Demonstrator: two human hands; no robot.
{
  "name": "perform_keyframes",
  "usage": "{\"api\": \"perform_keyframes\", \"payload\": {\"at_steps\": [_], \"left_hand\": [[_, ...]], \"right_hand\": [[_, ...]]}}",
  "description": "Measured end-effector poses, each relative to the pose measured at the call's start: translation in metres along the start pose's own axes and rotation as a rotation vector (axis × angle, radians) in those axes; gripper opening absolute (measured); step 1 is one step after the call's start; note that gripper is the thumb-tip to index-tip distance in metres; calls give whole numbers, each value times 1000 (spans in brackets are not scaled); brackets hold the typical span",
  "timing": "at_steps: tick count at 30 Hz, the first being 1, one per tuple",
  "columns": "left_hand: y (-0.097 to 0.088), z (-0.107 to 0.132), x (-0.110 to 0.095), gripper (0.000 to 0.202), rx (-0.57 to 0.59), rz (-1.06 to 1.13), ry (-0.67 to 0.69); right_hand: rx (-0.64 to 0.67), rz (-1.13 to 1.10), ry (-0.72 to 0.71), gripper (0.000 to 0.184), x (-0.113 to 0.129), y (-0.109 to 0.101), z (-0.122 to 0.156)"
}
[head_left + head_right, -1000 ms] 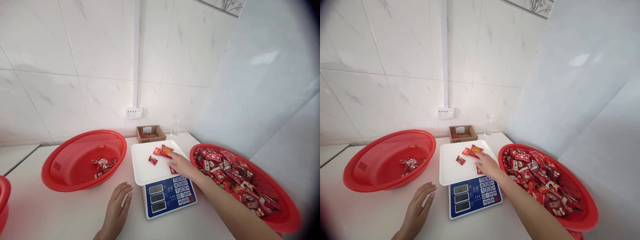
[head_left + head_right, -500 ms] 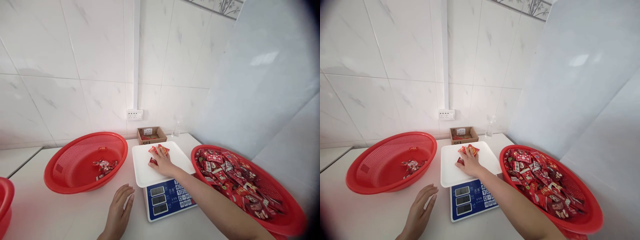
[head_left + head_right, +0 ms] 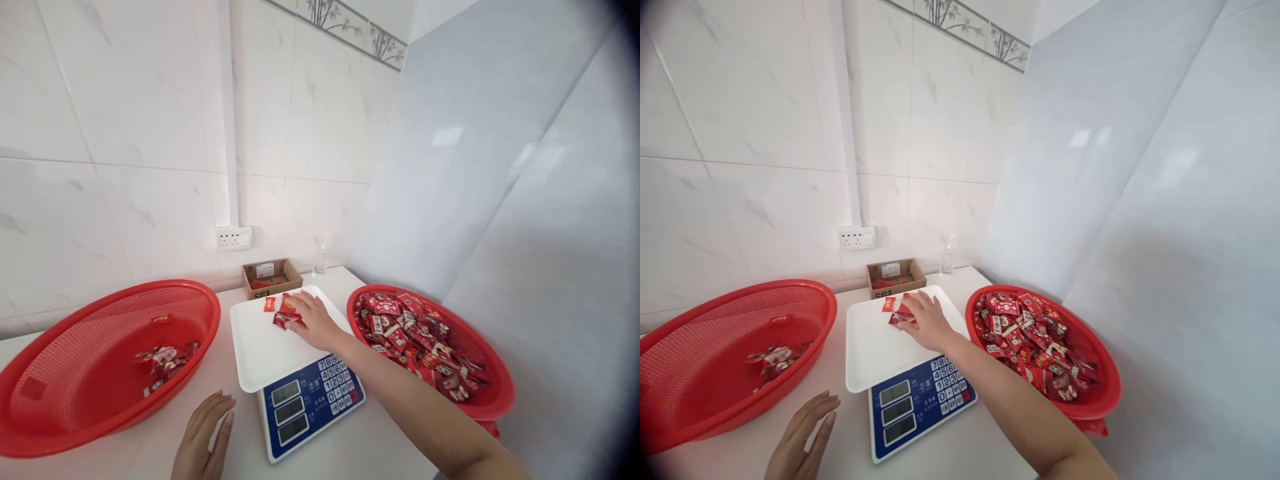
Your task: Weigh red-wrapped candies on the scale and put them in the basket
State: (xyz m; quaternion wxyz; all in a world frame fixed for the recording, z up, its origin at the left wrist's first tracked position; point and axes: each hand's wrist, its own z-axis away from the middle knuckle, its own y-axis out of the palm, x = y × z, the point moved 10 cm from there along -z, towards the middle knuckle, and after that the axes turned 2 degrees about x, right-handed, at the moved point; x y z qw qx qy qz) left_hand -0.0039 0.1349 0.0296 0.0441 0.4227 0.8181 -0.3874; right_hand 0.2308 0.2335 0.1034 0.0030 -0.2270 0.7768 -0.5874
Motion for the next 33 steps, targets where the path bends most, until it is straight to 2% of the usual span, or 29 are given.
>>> {"api": "perform_keyframes", "payload": {"at_steps": [2, 5, 8, 10, 13, 15, 20, 24, 28, 33], "left_hand": [[2, 0, 1, 22, -2, -14, 22], [1, 0, 0, 22, -7, -37, 45], [2, 1, -1, 22, -3, -40, 55], [4, 1, 1, 23, 5, -38, 47], [6, 2, 5, 23, 19, -36, 26], [7, 2, 7, 24, 25, -32, 7], [4, 0, 3, 24, 19, -22, 24], [2, -1, 1, 23, 9, -45, 43], [2, 1, 0, 22, 2, -44, 51], [3, 1, -2, 22, 4, -27, 39]], "right_hand": [[-21, 27, 123, 52, -37, -21, 17], [41, 64, 332, 47, -110, -43, 56], [157, 98, 479, 43, -168, -49, 103], [229, 114, 507, 38, -187, -47, 128], [310, 105, 486, 23, -192, -42, 147], [307, 111, 492, 22, -194, -45, 146], [142, 244, 600, 49, -212, -63, 131], [141, 281, 683, 56, -221, -56, 129], [151, 252, 685, 50, -211, -53, 129], [48, 149, 612, 48, -175, -77, 113]]}}
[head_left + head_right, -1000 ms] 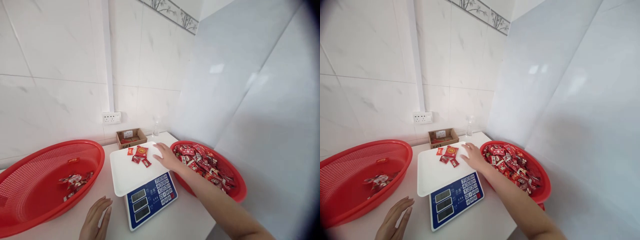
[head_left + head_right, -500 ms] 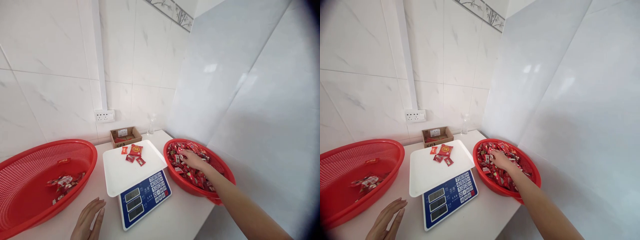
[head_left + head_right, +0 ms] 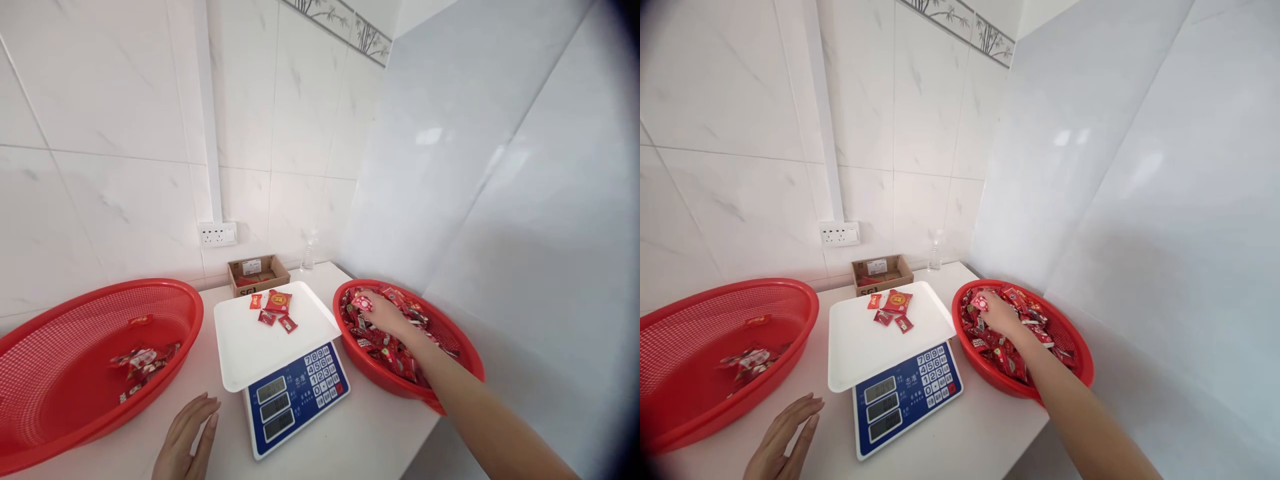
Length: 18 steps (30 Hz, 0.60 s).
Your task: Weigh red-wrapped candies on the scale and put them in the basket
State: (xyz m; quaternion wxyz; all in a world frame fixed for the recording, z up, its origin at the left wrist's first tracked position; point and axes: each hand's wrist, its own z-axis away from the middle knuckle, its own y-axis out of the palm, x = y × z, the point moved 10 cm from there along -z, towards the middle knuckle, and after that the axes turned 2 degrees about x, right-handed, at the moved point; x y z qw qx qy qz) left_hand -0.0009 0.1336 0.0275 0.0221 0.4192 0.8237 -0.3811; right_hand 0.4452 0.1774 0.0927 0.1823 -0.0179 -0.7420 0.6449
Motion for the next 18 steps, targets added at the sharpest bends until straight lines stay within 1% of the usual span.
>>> {"api": "perform_keyframes", "payload": {"at_steps": [2, 4, 6, 7, 8, 10, 12, 14, 16, 18], "left_hand": [[-1, -1, -3, 21, 6, 5, -8], [-3, -3, -6, 21, 5, 12, -12], [-4, -3, -9, 21, 4, 13, -18], [-5, -4, -10, 20, 5, 12, -21], [-5, -4, -11, 20, 5, 11, -20], [-5, -3, -11, 20, 5, 11, -21], [-6, -3, -11, 20, 2, 13, -25], [-6, -3, -10, 20, 2, 14, -30], [-5, -3, -9, 20, 3, 18, -31], [-5, -2, -9, 20, -4, 23, -28]], "right_hand": [[-25, -97, -81, 46, 29, -10, 2], [-9, -250, -187, 43, 62, -12, 4], [27, -417, -269, 44, 93, -6, 4], [42, -481, -285, 47, 104, 0, 3], [49, -500, -291, 50, 114, 6, 1], [36, -447, -307, 56, 128, 17, -2], [14, -329, -335, 56, 137, 25, -4], [4, -225, -342, 53, 136, 29, -6], [2, -145, -301, 51, 121, 30, -10], [0, -60, -228, 52, 94, 27, -14]]}}
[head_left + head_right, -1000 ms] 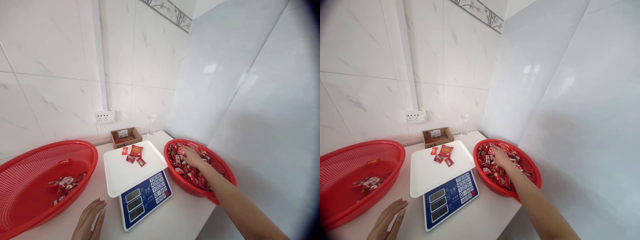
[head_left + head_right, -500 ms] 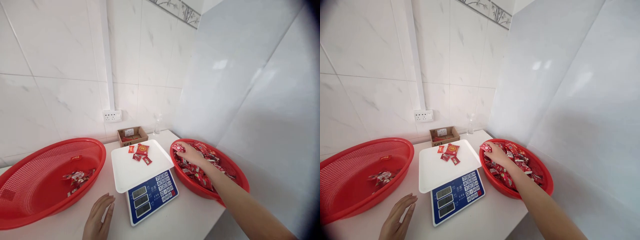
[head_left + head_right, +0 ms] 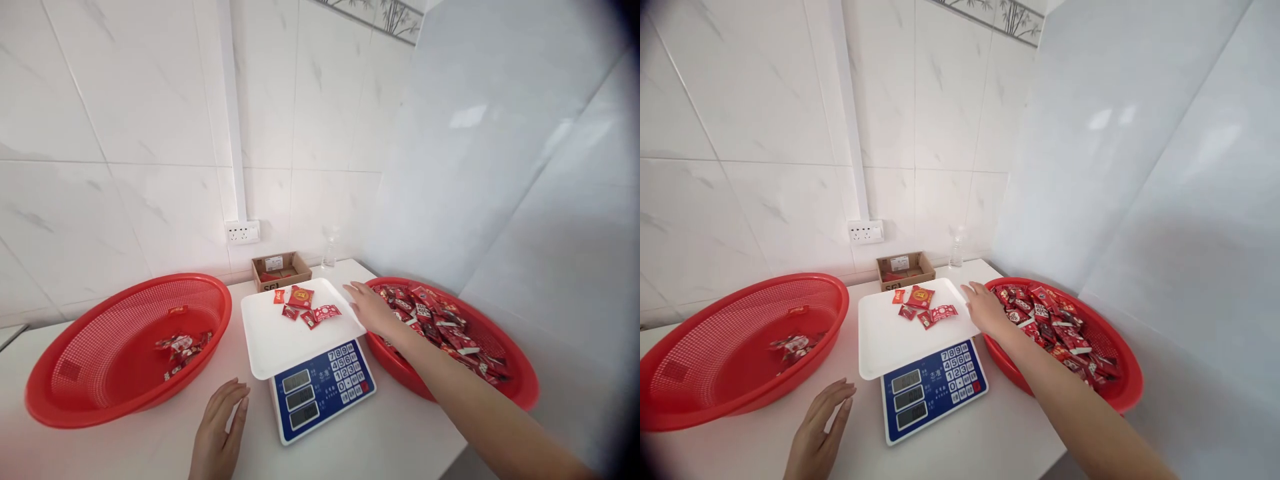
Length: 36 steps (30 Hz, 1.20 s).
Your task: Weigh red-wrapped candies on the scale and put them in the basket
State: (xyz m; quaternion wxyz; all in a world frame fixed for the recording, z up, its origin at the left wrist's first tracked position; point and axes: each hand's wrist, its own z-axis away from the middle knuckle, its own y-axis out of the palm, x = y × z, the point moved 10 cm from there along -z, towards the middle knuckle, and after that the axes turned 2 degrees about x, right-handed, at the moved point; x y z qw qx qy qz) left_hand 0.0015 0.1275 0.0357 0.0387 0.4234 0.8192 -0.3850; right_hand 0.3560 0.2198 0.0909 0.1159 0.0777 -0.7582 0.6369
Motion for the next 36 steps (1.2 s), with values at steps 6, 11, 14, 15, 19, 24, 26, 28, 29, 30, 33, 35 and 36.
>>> {"api": "perform_keyframes", "payload": {"at_steps": [6, 11, 14, 15, 19, 24, 26, 28, 29, 30, 33, 35, 36], "left_hand": [[6, 4, 1, 20, 16, 15, 21], [5, 2, 0, 20, -3, 2, 37], [2, 0, -2, 20, -17, -12, 48], [1, 0, -3, 20, -17, -16, 50], [2, 1, -5, 19, 2, -18, 51], [5, 1, -6, 18, 29, -3, 39], [4, 0, -6, 18, 32, 5, 29], [3, 0, -6, 18, 33, 13, 14], [3, 0, -6, 17, 32, 20, 7], [2, 0, -6, 17, 30, 26, 0], [1, -1, -6, 17, 27, 51, -20], [2, -2, -6, 18, 32, 65, -41], [2, -2, -6, 18, 37, 71, -50]], "right_hand": [[281, 152, 166, 49, -96, 11, 25], [371, 227, 190, 58, -123, 16, 40], [379, 229, 189, 54, -123, 19, 39], [383, 219, 180, 52, -122, 21, 38], [379, 167, 138, 47, -115, 27, 34], [279, 159, 171, 40, -110, 29, 28], [238, 154, 183, 33, -109, 27, 28], [200, 143, 195, 25, -108, 22, 28], [174, 140, 206, 23, -108, 16, 28], [140, 137, 225, 25, -108, 9, 29], [11, 130, 282, 35, -99, -17, 29], [-53, 20, 259, 38, -78, -28, 27], [-59, -80, 218, 37, -62, -28, 25]]}}
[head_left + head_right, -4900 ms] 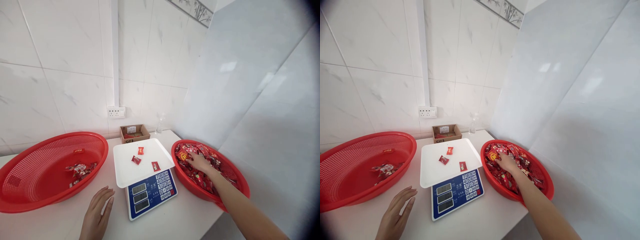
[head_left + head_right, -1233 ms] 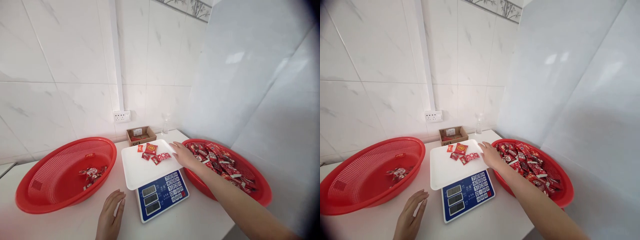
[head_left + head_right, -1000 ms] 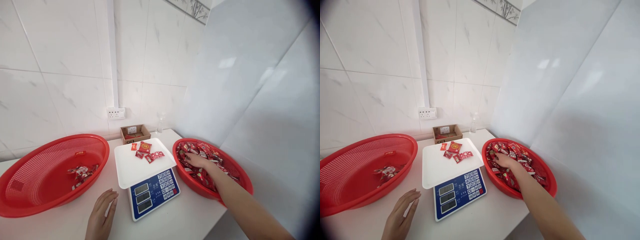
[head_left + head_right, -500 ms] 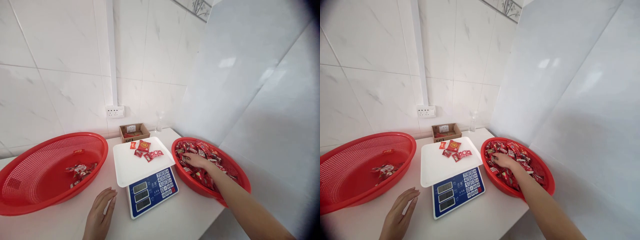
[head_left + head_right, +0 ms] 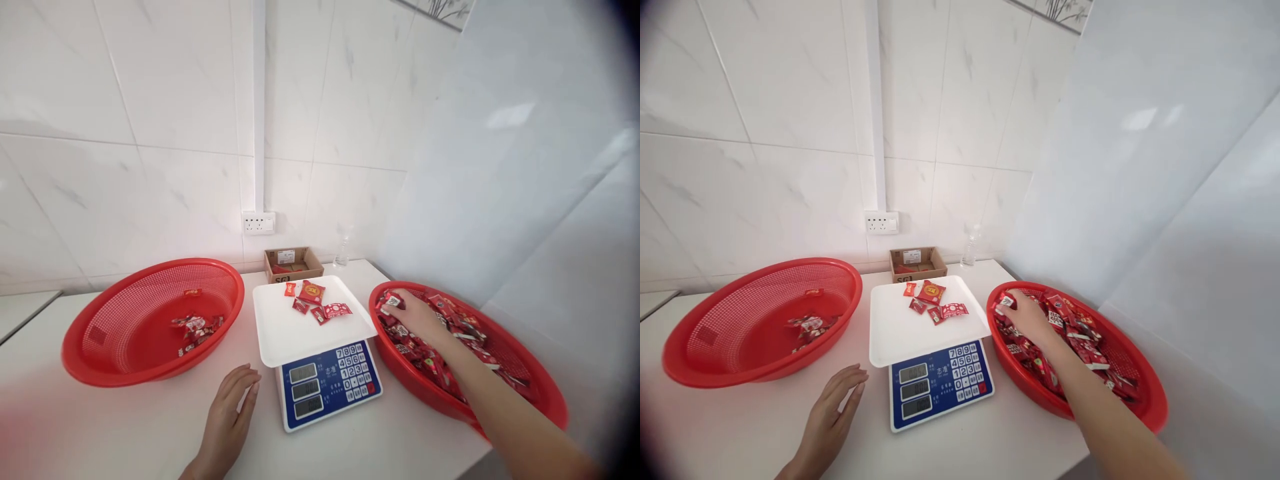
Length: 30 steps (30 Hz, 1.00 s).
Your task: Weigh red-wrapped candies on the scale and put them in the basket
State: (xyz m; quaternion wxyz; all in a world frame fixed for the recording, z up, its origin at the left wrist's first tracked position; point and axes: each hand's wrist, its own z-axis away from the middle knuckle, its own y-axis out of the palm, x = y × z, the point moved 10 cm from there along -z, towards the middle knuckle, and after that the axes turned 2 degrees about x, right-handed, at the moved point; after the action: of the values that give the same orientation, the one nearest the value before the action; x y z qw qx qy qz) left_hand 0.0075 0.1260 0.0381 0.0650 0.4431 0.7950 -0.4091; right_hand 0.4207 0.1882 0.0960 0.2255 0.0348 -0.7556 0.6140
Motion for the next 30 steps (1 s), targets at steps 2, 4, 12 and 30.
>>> {"api": "perform_keyframes", "payload": {"at_steps": [2, 4, 12, 30], "left_hand": [[1, -1, 0, 19, 13, 8, -16], [1, -1, 0, 19, 21, 16, -22], [-2, 1, 0, 18, -4, 38, -28], [-8, 0, -7, 15, -37, 76, -16]], "right_hand": [[83, -232, -105, 38, 39, 14, 5], [192, -352, -197, 42, 78, 35, 10], [279, 82, -311, 72, 162, 114, 11], [490, 64, -560, 56, 222, 128, 10]]}}
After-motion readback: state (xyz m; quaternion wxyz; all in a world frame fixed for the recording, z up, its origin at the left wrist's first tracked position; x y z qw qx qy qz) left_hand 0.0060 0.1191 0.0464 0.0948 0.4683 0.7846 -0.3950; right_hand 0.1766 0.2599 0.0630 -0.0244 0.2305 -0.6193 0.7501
